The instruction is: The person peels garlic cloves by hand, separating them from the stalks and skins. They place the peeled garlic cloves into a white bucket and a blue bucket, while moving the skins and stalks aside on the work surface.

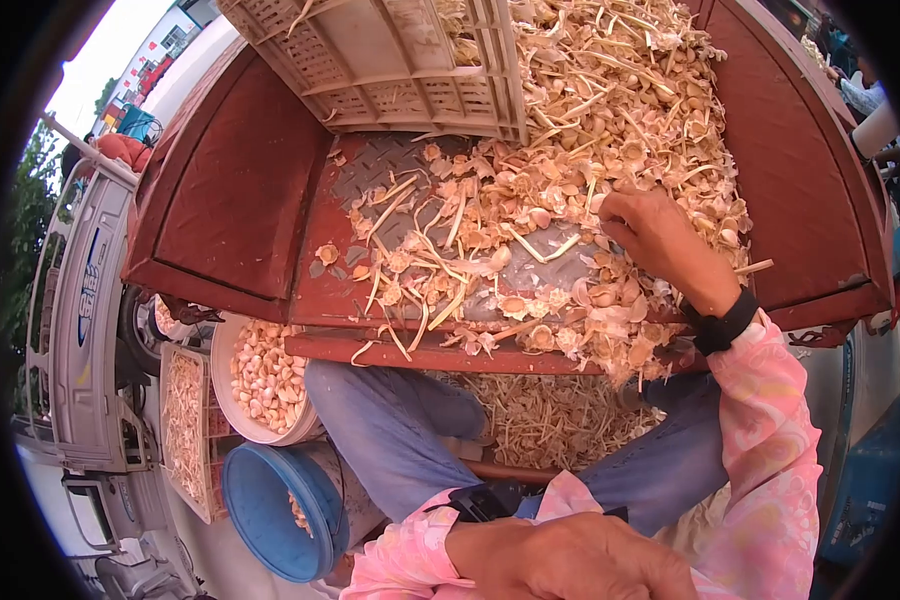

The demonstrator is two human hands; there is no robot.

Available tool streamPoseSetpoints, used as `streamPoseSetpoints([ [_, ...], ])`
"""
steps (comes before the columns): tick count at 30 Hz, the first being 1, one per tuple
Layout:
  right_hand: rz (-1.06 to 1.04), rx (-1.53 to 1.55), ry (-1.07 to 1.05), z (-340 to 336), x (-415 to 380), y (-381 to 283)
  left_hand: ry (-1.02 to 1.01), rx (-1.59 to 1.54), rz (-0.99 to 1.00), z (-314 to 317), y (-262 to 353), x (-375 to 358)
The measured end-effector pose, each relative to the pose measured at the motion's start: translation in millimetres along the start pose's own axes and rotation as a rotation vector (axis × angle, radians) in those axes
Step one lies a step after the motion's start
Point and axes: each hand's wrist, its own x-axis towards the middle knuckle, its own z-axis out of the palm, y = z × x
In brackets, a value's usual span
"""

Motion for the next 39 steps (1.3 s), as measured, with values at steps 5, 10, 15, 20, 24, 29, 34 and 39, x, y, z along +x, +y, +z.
streamPoseSetpoints([
  [5,-0.037,-0.044,-0.114,16.0,-1.8,-11.9,-0.061,0.235,0.146,-5.8,-3.9,-1.5],
  [10,-0.019,0.19,-0.073,9.5,-5.7,-15.9,-0.094,0.269,0.164,-7.0,-1.6,-3.6],
  [15,0.105,0.48,-0.07,2.2,-9.9,-12.1,-0.073,0.218,0.159,-3.7,-3.1,-3.0],
  [20,0.253,1.032,-0.163,0.5,-12.1,-15.0,0.045,0.314,0.115,-16.8,4.5,-10.4],
  [24,0.107,1.203,-0.188,-17.2,-19.7,-53.7,1.033,0.062,-0.085,-84.8,21.9,-16.4],
  [29,0.077,1.048,-0.315,-8.6,-26.8,-95.5,1.101,-0.041,-0.058,-118.1,18.2,-52.1],
  [34,-0.069,0.927,-0.444,2.7,18.6,-189.1,1.213,0.157,0.131,-73.0,88.4,-96.6],
  [39,-0.474,0.922,-0.168,30.5,90.8,-272.6,1.404,0.56,0.564,-28.3,213.0,-176.6],
])
